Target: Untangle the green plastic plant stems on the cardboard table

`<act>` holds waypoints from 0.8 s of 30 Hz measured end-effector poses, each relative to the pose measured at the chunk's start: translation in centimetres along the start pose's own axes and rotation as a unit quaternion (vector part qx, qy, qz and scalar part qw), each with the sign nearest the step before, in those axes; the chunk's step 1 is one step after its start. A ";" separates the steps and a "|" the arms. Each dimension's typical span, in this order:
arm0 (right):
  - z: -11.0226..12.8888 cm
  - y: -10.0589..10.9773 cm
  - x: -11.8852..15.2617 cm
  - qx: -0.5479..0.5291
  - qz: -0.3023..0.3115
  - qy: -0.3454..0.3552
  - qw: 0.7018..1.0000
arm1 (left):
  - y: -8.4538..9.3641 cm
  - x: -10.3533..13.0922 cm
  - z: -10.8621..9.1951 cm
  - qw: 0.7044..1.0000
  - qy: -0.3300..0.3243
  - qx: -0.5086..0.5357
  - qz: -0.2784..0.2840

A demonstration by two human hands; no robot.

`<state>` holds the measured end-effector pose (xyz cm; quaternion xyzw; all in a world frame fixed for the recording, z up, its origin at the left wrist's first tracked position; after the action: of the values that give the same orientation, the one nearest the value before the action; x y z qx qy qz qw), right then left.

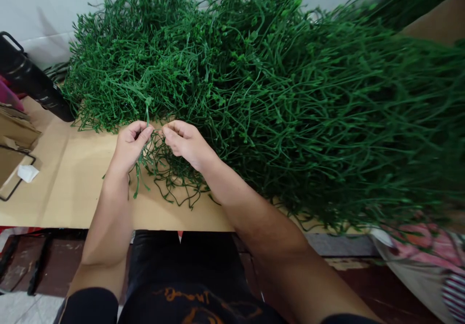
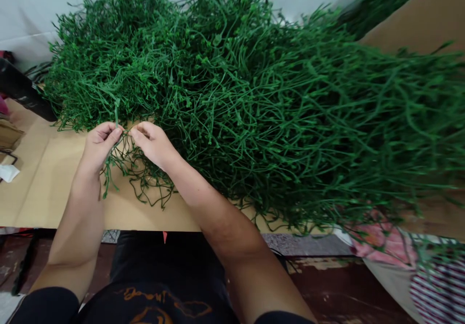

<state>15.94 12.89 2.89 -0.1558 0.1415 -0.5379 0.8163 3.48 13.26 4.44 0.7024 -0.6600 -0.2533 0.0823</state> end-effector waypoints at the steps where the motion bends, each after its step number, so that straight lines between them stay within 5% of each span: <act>1: 0.1 0.2 0.0 0.012 -0.005 0.017 1.000 | -0.2 0.1 0.0 1.000 0.002 -0.006 0.008; 6: 0.3 1.3 -0.3 0.106 -0.047 0.067 0.991 | -1.6 0.4 -0.1 0.996 0.016 -0.068 0.059; 10: 1.7 0.4 0.9 0.220 -0.073 0.119 0.966 | -1.5 0.0 0.1 0.997 0.001 -0.071 0.016; 12: 2.8 -1.3 2.4 0.274 -0.053 0.157 0.947 | -0.4 -0.4 0.9 0.997 0.014 -0.065 -0.028; 15: 4.0 -5.2 5.1 0.315 0.051 0.226 0.920 | 2.9 -0.5 2.6 0.986 0.067 -0.063 -0.136; 17: 4.4 -6.8 6.2 0.310 0.105 0.259 0.909 | 4.4 -0.3 3.3 0.982 0.099 -0.027 -0.159; 20: 3.4 -5.5 4.7 0.292 0.070 0.214 0.929 | 3.6 -0.1 2.5 0.989 0.101 0.063 -0.086; 24: 1.3 -0.8 1.4 0.239 -0.051 0.120 0.962 | -0.4 0.4 -0.1 0.987 0.086 0.117 0.069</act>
<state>16.34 11.40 4.30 0.1022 0.0972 -0.6118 0.7783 3.86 12.88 4.21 0.6794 -0.7223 -0.1065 0.0731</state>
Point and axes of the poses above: each hand's wrist, its own x-axis away from the middle knuckle, its own y-axis out of the back of the hand, z = x × y, the point moved 8 cm from there along -x, towards the middle knuckle, and after that the axes turned 13 degrees about -x, right-handed, at the moved point
